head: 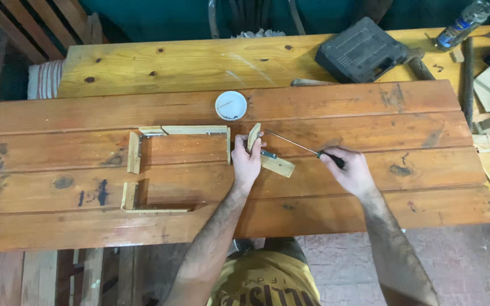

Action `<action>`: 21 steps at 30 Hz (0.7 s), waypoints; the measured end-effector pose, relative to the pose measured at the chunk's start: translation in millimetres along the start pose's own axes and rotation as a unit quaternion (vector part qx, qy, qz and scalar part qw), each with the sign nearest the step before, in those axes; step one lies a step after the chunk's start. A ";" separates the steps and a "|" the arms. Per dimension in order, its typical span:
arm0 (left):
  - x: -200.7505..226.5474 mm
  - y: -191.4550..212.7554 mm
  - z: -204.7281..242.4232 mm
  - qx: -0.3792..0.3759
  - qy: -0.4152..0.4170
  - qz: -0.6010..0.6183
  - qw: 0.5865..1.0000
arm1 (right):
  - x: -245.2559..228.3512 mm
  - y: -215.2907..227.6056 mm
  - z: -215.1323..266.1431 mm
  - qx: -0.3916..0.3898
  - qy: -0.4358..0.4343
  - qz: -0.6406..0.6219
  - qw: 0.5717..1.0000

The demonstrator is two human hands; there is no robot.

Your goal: The person assembles a small wooden frame on a workbench using a screwdriver. They repeatedly insert and tighten screws into pre-drilled holes on small wooden pieces, then place the pieces into a larger rectangular frame. The person continues this process for multiple pieces, occasionally adjusting their position.

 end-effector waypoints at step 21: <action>9.0 -0.4 0.3 0.001 -0.008 -0.031 0.999 | -17.5 12.4 -17.6 -0.040 0.052 -0.007 0.998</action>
Point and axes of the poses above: each hand's wrist, its own z-axis away from the middle knuckle, its own y-axis out of the back of the hand, x = y × z, the point moved 7 cm from there along -z, towards the middle knuckle, and after that the axes turned 8 degrees about z, right-handed, at the moved point
